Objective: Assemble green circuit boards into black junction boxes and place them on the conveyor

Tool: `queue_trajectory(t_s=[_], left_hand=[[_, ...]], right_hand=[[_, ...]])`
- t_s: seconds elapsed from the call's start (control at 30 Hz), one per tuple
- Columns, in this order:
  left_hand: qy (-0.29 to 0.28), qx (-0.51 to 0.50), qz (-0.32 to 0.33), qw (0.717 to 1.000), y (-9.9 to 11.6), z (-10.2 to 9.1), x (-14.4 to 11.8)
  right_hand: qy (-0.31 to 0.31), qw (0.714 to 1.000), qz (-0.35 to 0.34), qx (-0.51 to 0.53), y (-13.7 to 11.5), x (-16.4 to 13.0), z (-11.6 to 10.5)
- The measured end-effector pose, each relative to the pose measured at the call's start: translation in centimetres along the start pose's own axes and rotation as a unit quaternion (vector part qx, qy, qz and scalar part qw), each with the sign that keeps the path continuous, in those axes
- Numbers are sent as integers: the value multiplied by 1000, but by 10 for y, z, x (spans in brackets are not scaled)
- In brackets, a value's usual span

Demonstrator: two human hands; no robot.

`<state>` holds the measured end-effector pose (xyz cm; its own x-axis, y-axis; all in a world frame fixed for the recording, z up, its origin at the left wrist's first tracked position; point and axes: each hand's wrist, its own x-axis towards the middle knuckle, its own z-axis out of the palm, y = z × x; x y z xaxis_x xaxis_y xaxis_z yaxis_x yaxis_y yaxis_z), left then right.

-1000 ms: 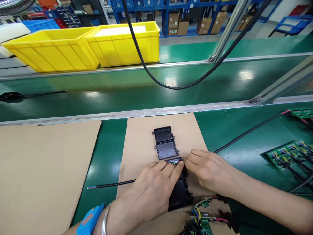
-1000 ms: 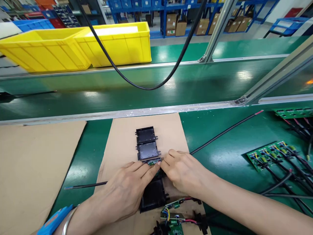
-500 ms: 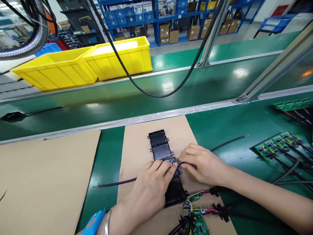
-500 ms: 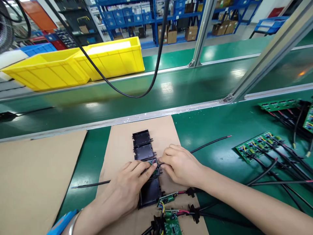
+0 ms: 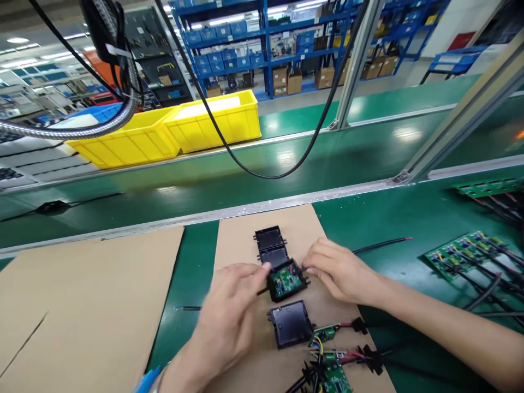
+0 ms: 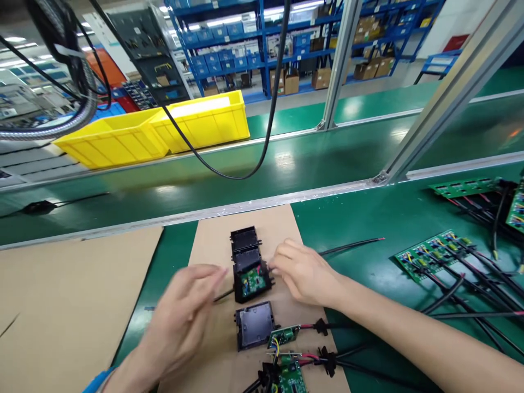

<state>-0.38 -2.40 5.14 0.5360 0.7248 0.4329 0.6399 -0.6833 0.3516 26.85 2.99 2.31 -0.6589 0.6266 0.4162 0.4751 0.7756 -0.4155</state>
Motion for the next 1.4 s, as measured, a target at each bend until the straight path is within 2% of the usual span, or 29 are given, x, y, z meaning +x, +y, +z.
queue_trajectory(t_s=[0.07, 0.1, 0.17, 0.27, 0.37, 0.43, 0.5, 0.6, 0.67, 0.7, 0.77, 0.87, 1.03, 1.13, 1.27, 1.3, 1.4], left_hand=[[88, 18, -38, 995, -3, -17, -7], [114, 31, -49, 992, -4, -22, -10], [134, 51, -53, 988, -5, -25, -15], [103, 50, -47, 992, -7, -15, -20], [39, 43, -54, 997, -11, -2, -26], [-6, 29, -63, 998, -13, 4, -29], [-42, 5, -75, 996, -15, 7, -31], [-88, -47, -98, 990, -12, 10, -28], [-119, -98, -117, 981, -3, 12, -25], [-131, -126, -125, 975, 3, 13, -22], [-149, -177, -143, 962, 18, 17, -18], [-159, -208, -157, 952, 43, 26, -12], [-168, -178, -165, 955, 66, 41, -6], [-150, -222, -201, 942, 68, 32, -2], [-125, -324, -286, 893, 63, 10, 6], [-126, -330, -295, 888, 61, 6, 7], [-135, -270, -293, 907, 58, 1, 9]], right_hand=[[61, 997, -22, -34, 11, 33, -12], [74, 995, -20, -61, 20, 54, -18], [47, 989, 22, -135, 45, 100, -26], [15, 984, 75, -163, 86, 157, -29], [-23, 972, 143, -186, 115, 177, -24], [-54, 963, 179, -193, 116, 168, -22], [-100, 961, 185, -180, 99, 144, -25], [-199, 962, 143, -121, 48, 90, -35], [-290, 948, 129, -6, 9, 52, -40], [-315, 938, 139, 45, -9, 35, -41], [-340, 927, 141, 74, -36, 7, -41], [-317, 930, 157, 101, -54, -15, -37], [-292, 934, 176, 101, -58, -27, -34], [-208, 955, 187, 101, -61, -26, -33], [-69, 973, 192, 106, -65, -15, -31], [-42, 974, 201, 99, -65, -12, -30], [-31, 972, 224, 68, -70, -1, -27]])
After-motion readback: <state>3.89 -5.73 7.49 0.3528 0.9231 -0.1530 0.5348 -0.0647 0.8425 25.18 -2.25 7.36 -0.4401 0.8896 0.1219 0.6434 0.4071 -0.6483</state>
